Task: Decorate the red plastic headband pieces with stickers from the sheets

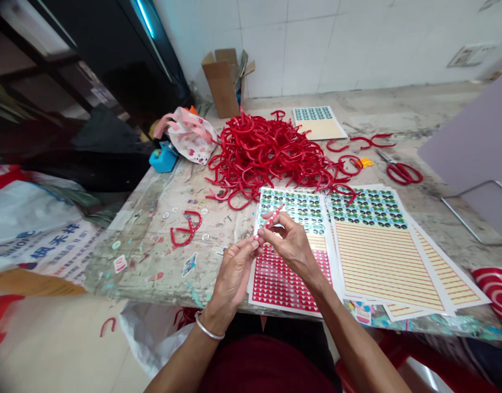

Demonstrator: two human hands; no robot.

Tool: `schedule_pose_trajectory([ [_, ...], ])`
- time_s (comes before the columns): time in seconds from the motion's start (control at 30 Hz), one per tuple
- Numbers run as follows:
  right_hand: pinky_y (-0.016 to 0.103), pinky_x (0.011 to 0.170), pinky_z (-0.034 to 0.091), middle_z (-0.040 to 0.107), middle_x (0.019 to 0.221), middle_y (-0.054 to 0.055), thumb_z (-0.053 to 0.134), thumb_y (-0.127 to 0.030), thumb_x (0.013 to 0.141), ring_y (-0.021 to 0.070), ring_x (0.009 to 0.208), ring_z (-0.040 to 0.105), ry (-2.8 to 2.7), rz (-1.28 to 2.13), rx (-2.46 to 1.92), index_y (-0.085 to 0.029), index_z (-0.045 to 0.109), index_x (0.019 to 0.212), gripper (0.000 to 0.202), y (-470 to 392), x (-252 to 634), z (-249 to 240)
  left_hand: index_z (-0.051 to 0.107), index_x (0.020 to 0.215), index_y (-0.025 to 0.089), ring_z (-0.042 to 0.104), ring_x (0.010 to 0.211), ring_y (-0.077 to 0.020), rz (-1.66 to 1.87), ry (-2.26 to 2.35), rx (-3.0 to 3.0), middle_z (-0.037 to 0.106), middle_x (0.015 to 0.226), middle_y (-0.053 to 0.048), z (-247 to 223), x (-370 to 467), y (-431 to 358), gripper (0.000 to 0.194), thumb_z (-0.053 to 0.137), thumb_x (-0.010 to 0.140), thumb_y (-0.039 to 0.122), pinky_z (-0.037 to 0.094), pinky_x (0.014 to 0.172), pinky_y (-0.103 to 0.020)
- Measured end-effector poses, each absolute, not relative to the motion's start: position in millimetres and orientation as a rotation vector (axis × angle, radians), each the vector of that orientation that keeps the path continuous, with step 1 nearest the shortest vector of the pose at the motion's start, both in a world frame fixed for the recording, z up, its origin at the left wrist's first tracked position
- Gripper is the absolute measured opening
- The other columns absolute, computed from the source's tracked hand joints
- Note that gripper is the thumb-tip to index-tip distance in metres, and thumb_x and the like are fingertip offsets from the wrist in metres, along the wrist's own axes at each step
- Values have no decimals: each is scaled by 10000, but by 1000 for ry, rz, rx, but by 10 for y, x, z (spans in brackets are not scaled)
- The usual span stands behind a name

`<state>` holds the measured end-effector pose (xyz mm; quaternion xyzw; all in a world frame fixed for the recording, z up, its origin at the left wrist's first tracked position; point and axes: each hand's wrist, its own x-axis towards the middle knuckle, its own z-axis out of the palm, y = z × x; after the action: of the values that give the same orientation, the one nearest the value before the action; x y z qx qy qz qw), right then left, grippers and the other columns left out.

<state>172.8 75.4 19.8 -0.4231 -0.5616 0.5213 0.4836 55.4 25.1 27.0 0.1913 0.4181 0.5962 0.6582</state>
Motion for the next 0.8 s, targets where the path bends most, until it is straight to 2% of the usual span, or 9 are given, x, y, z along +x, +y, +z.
schedule_pose_trajectory([
  [0.1,299,696,557,549,1021,61,689,-322,720,139,775,599,-1409,1233,-999,-173,603,769,179,745,1721,216,686,682,126,524,671,-92,1369,959,486,609,658,-4,253,558,242,85,653,737,181,399,740,-223],
  [0.33,326,789,551,532,1013,60,645,-258,764,163,905,569,-1532,1060,-991,-186,592,800,96,692,1682,303,700,851,134,553,643,-111,1375,954,629,654,706,-20,244,565,222,198,564,827,277,397,661,-235],
  [0.43,321,757,564,558,1007,59,622,-269,786,159,873,587,-1554,1024,-1008,-192,602,818,86,663,1680,310,707,855,136,555,684,-121,1387,1036,712,658,729,-24,225,550,214,197,566,828,271,399,688,-242],
  [0.57,263,640,569,616,1000,66,573,-268,827,166,879,612,-1490,911,-1107,-182,622,735,136,595,1669,310,719,813,139,555,758,-136,1430,1130,799,661,758,-32,195,545,216,187,570,826,251,401,768,-257],
  [0.63,257,601,567,637,1024,73,572,-261,829,179,894,625,-1448,816,-1167,-186,659,771,129,565,1655,300,722,801,142,558,765,-141,1432,1140,800,663,764,-35,191,555,217,187,571,823,249,404,778,-263],
  [0.8,314,748,553,694,912,64,585,-213,820,197,936,638,-1480,587,-1174,-204,708,875,135,575,1653,245,723,793,144,553,766,-143,1447,1153,835,663,782,-40,210,562,196,195,558,828,242,404,784,-270],
])
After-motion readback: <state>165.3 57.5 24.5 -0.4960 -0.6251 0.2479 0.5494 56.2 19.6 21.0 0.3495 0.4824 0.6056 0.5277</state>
